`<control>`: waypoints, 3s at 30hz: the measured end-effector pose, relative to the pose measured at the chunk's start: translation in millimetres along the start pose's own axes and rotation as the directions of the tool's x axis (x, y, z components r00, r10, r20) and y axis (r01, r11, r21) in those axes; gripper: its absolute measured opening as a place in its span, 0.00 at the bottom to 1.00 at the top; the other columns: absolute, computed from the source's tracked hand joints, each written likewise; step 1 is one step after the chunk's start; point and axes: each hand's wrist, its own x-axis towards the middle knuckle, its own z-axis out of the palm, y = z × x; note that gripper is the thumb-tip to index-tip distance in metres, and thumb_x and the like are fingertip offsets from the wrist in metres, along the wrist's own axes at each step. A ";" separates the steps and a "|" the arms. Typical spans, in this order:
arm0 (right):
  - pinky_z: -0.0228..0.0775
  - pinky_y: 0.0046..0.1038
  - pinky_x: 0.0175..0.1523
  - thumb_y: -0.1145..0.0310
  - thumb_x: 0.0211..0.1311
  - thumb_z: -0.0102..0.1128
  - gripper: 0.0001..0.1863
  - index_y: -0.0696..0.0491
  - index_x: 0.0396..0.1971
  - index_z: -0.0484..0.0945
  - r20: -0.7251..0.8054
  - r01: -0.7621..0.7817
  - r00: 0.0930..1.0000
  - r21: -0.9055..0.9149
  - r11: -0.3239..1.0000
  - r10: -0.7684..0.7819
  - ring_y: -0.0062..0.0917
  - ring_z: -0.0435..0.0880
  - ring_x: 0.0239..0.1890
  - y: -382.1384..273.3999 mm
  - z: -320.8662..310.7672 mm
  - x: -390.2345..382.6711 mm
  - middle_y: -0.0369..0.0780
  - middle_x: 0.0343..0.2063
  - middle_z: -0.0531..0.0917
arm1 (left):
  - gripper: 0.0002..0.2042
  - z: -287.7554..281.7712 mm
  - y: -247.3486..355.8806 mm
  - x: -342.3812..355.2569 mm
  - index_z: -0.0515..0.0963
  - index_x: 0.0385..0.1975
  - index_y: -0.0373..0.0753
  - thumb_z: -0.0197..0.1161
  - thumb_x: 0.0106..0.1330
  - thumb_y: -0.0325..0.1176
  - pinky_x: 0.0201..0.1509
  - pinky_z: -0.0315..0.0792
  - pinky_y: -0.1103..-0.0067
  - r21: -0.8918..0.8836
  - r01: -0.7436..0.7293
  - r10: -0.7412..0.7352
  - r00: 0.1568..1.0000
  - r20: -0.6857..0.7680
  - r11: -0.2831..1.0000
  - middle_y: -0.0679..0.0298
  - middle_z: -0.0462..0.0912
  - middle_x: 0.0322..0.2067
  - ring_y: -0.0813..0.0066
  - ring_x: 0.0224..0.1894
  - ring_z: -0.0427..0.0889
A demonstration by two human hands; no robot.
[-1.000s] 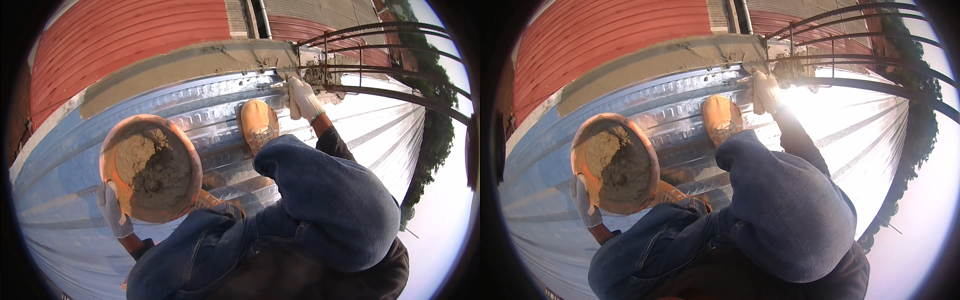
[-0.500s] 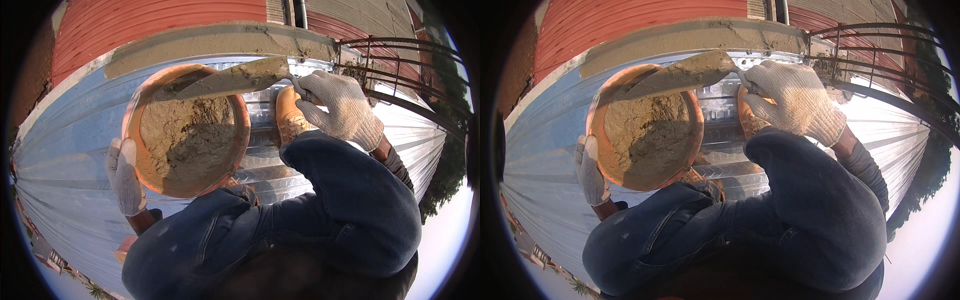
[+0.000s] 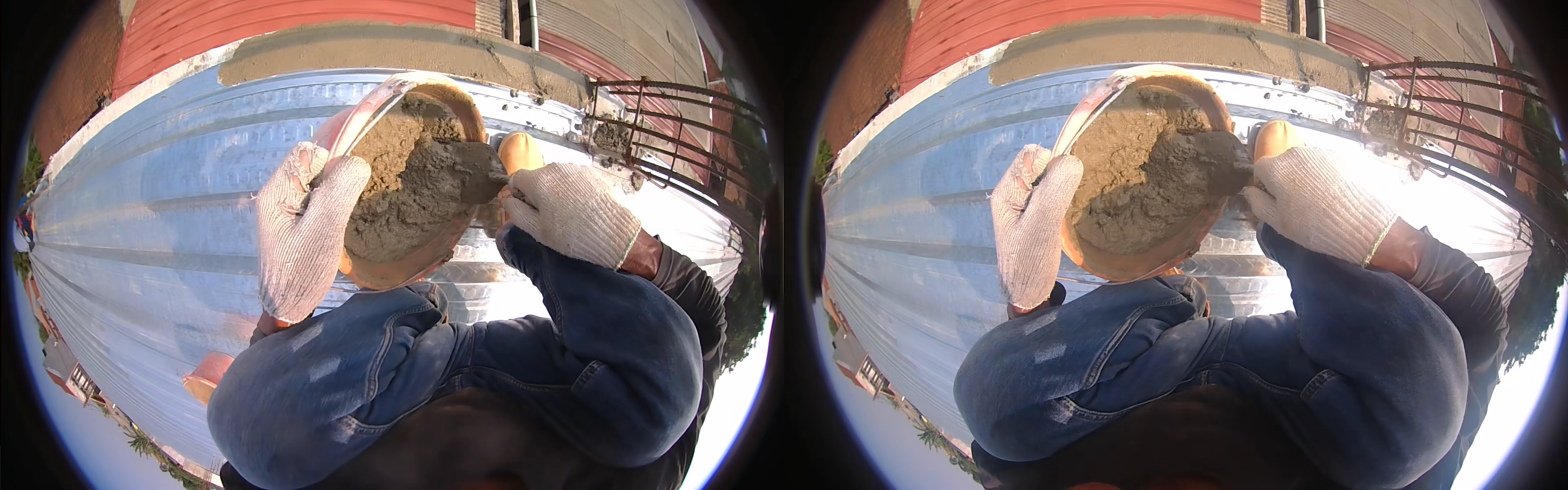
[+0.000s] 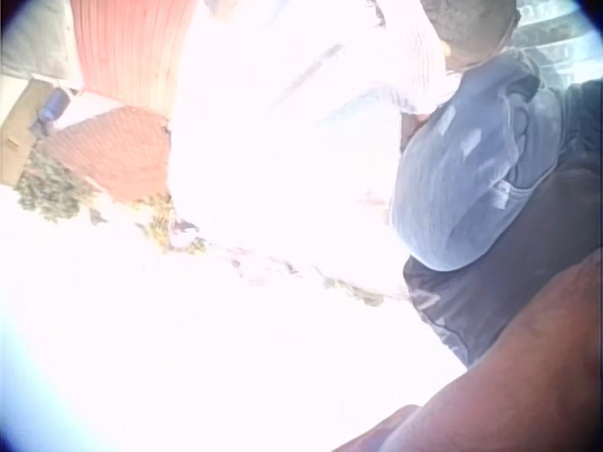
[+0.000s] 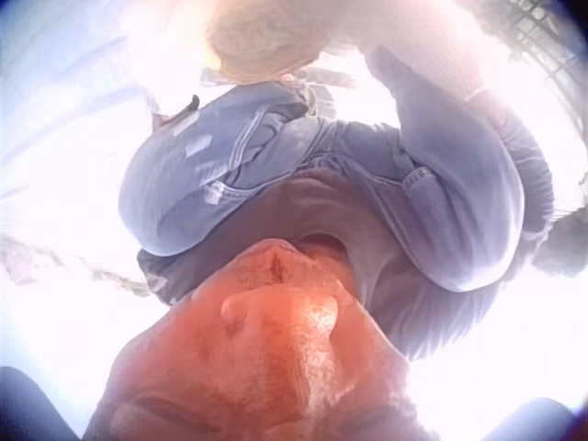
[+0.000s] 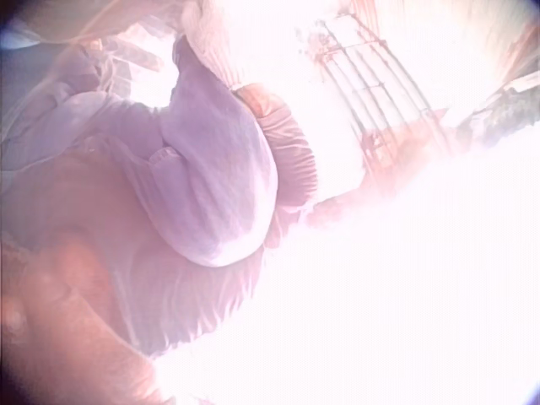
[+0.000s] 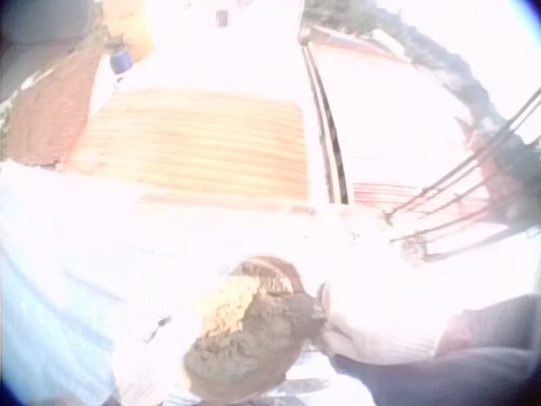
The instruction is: The person scoops cement from a bucket with a trowel and spreads it along the seam of a corrugated metal roof. The person repeatedly applies and smooths the cement along the roof ridge while holding the bucket in the other hand.
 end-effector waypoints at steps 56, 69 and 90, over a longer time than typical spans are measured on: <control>0.74 0.24 0.26 0.53 0.82 0.53 0.22 0.60 0.43 0.83 0.062 -0.025 0.898 0.995 -0.092 0.436 0.19 0.79 0.21 210.6 113.0 -54.2 0.35 0.26 0.79 | 0.13 -40.4 -27.2 10.5 0.83 0.55 0.37 0.68 0.78 0.36 0.58 0.74 0.76 0.188 -0.041 0.083 0.972 -0.220 0.981 0.68 0.83 0.49 0.77 0.51 0.80; 0.72 0.20 0.22 0.57 0.84 0.51 0.16 0.55 0.44 0.79 -0.015 0.094 0.994 0.652 -0.753 0.111 0.12 0.74 0.20 242.4 132.9 -11.2 0.30 0.25 0.79 | 0.14 -55.3 -32.9 14.5 0.82 0.54 0.37 0.71 0.76 0.36 0.55 0.75 0.77 0.189 -0.043 0.085 0.972 -0.221 0.981 0.68 0.83 0.48 0.78 0.48 0.80; 0.75 0.25 0.24 0.55 0.82 0.55 0.17 0.54 0.40 0.80 0.062 0.108 0.927 0.901 -0.421 0.371 0.16 0.79 0.20 225.2 129.7 -27.7 0.30 0.24 0.79 | 0.08 -30.6 -22.6 12.6 0.82 0.47 0.39 0.68 0.78 0.36 0.54 0.74 0.78 0.143 -0.028 0.062 0.970 -0.236 0.989 0.71 0.82 0.44 0.81 0.46 0.78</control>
